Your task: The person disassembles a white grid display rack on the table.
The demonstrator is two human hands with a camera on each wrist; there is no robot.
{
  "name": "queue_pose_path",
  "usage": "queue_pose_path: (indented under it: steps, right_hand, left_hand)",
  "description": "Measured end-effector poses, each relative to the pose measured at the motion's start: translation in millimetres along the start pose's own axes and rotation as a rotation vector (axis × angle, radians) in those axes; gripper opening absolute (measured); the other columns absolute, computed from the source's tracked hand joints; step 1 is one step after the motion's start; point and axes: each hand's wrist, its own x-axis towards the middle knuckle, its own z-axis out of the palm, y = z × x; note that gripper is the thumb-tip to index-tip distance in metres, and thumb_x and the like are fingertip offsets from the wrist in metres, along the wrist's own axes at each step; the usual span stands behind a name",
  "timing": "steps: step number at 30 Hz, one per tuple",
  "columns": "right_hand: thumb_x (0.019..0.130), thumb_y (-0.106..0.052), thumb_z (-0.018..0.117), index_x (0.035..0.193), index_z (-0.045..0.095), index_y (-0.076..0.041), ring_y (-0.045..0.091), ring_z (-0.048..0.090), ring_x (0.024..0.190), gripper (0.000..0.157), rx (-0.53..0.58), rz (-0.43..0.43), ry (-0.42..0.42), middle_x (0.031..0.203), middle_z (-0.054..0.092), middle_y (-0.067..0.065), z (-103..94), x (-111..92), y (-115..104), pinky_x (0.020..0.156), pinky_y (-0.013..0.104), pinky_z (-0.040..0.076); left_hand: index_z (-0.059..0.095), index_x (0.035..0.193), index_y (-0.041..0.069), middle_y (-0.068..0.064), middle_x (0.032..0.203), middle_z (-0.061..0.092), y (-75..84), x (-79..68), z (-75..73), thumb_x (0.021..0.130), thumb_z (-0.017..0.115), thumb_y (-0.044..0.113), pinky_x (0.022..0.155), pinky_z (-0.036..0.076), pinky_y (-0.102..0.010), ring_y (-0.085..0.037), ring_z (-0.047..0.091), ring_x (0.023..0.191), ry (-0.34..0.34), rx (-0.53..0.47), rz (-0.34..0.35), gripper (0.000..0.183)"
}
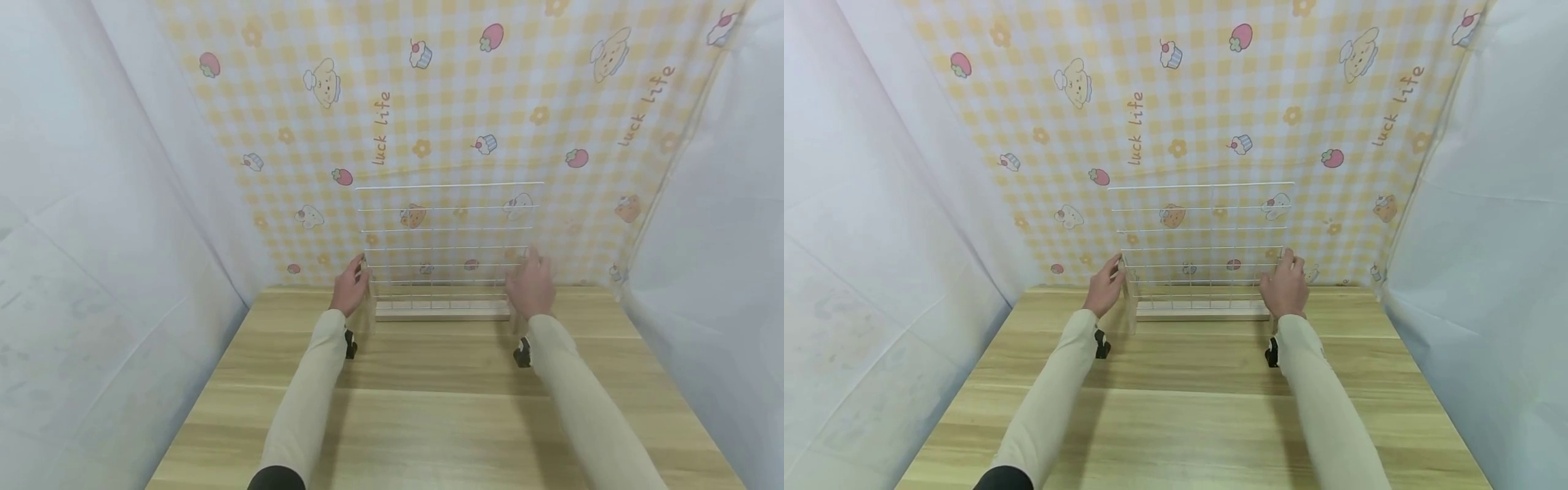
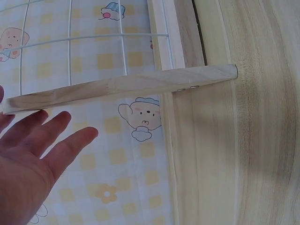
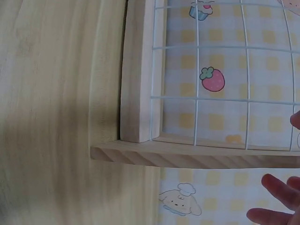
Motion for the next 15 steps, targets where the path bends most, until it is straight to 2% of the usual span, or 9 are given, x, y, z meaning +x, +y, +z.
queue_pose_path:
  steps: [2, 6, 10, 11, 15]
  right_hand:
    - [0.095, -0.026, 0.060, 0.146, 0.033, 0.006, 0.053, 0.054, 0.111, 0.066, 0.012, 0.005, -0.023, 0.135, 0.047, 0.036, 0.4, 0, 3, 0.082, 0.066, 0.055]
    - [0.093, -0.017, 0.057, 0.131, 0.046, 0.009, 0.049, 0.060, 0.101, 0.047, 0.007, -0.013, -0.040, 0.117, 0.060, 0.033, 2.2, 3, 7, 0.082, 0.062, 0.056]
    - [0.098, -0.013, 0.050, 0.110, 0.055, 0.004, 0.040, 0.064, 0.078, 0.022, -0.026, -0.051, 0.013, 0.091, 0.066, 0.026, 3.9, 7, 10, 0.066, 0.052, 0.056]
    - [0.100, -0.013, 0.048, 0.105, 0.056, 0.004, 0.038, 0.063, 0.071, 0.019, -0.039, -0.067, 0.030, 0.084, 0.065, 0.024, 4.3, 8, 11, 0.061, 0.049, 0.054]
    - [0.106, -0.018, 0.040, 0.098, 0.057, 0.003, 0.028, 0.052, 0.054, 0.029, -0.081, -0.123, 0.075, 0.065, 0.057, 0.017, 4.7, 11, 13, 0.048, 0.038, 0.044]
  left_hand:
    - [0.030, 0.158, 0.018, -0.021, 0.160, 0.038, 1.0, -0.2, -0.3, 0.107, 0.041, 0.032, 0.117, 0.043, -0.048, -0.039, 0.046, 0.143, 0.007, 0.000, 0.004, 0.055]
    - [0.031, 0.158, 0.015, -0.022, 0.159, 0.039, 3.1, -1.6, -0.6, 0.107, 0.042, 0.027, 0.116, 0.043, -0.049, -0.040, 0.046, 0.143, 0.010, -0.005, 0.014, 0.054]
    - [0.032, 0.157, 0.015, -0.024, 0.157, 0.040, 5.4, -2.9, -1.0, 0.107, 0.042, 0.025, 0.115, 0.044, -0.050, -0.041, 0.047, 0.142, 0.011, -0.004, 0.010, 0.052]
    - [0.033, 0.157, 0.016, -0.025, 0.157, 0.041, 5.8, -3.2, -1.1, 0.107, 0.042, 0.025, 0.114, 0.045, -0.050, -0.041, 0.047, 0.141, 0.013, -0.001, 0.007, 0.052]
    - [0.036, 0.154, 0.017, -0.027, 0.153, 0.045, 6.8, -3.8, -1.7, 0.106, 0.044, 0.022, 0.112, 0.047, -0.050, -0.042, 0.051, 0.138, 0.023, 0.013, 0.004, 0.049]
